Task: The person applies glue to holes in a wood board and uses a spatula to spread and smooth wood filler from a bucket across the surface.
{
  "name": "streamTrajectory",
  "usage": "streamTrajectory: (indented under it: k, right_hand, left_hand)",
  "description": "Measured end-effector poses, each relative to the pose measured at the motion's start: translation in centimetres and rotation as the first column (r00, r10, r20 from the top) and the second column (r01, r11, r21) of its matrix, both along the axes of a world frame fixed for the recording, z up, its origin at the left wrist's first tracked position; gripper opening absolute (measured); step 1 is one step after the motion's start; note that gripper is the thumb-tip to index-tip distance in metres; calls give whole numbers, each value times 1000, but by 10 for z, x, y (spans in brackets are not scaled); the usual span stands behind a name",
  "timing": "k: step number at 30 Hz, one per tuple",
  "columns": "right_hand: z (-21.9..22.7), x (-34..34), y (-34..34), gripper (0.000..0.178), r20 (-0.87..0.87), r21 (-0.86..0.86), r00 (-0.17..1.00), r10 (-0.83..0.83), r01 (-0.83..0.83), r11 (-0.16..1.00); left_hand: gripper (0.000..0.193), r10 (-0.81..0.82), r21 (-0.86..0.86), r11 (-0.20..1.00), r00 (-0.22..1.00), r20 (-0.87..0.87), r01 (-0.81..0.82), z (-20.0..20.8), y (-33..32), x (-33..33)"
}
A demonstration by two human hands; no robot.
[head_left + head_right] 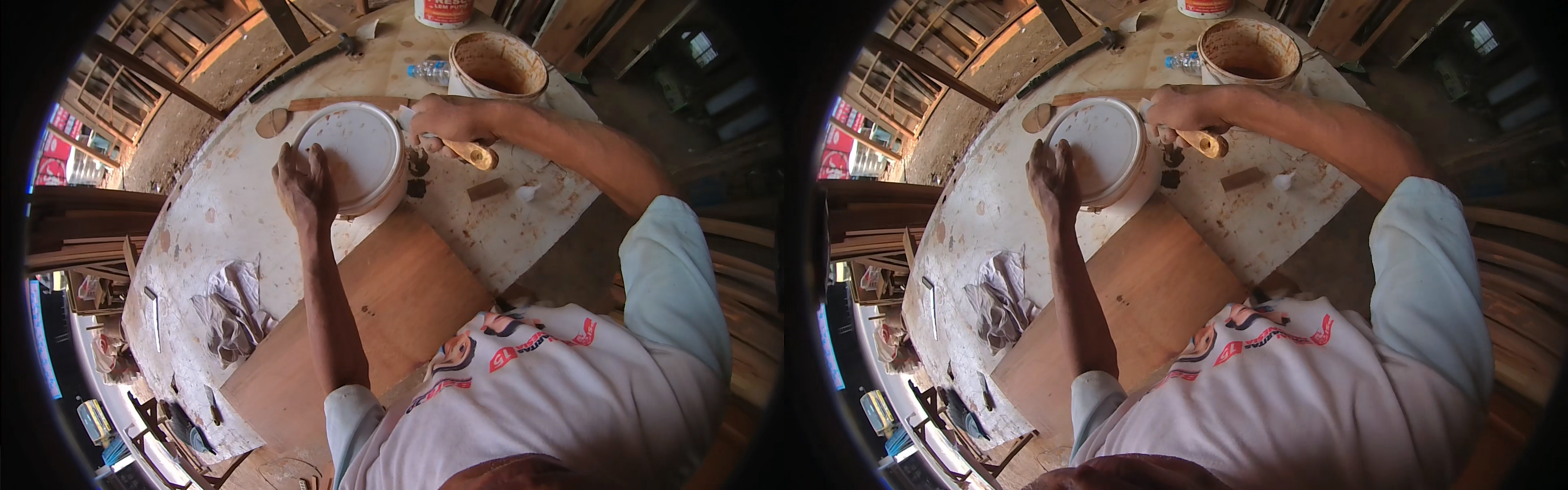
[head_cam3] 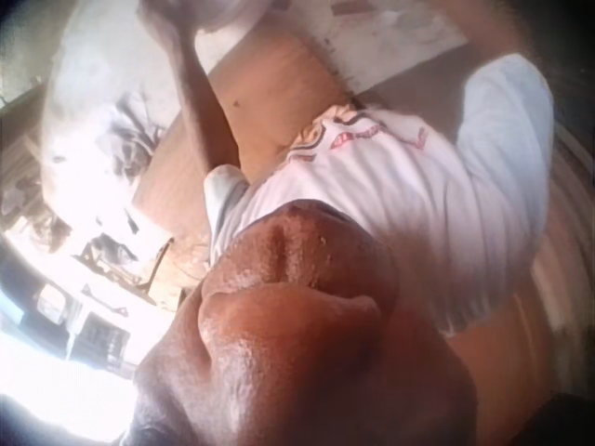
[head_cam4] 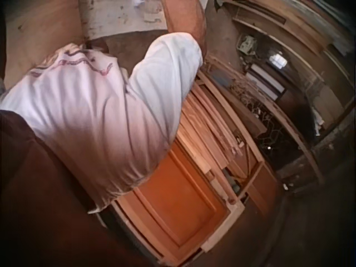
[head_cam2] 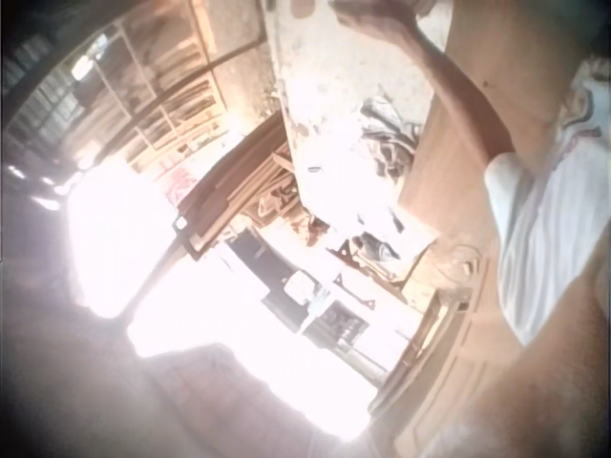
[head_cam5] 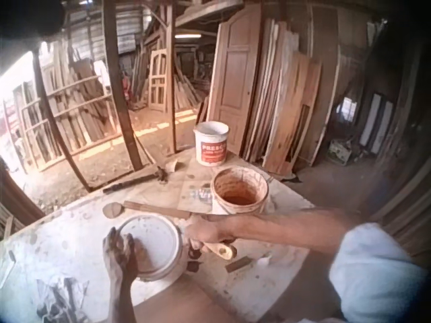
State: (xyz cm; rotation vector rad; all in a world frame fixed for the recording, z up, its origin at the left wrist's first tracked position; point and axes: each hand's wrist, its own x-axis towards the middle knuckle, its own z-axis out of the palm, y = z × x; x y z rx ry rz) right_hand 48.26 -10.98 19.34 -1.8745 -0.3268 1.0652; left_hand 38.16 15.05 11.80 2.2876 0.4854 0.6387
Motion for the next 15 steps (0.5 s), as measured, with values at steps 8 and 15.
streamTrajectory:
  k: [8, 15]
  right_hand:
    - [-83, -18, -26, 36, -464, 518, 885, -24, 294, 803]
    - [-93, -6, -16, 37, -532, 543, 843, 74, 272, 795]
  left_hand:
    - [70, -47, -8, 999, 999, 13, 47, 3, -3, 0]
    - [66, -24, 71, 997, 1000, 2, 24, 3, 2, 1]
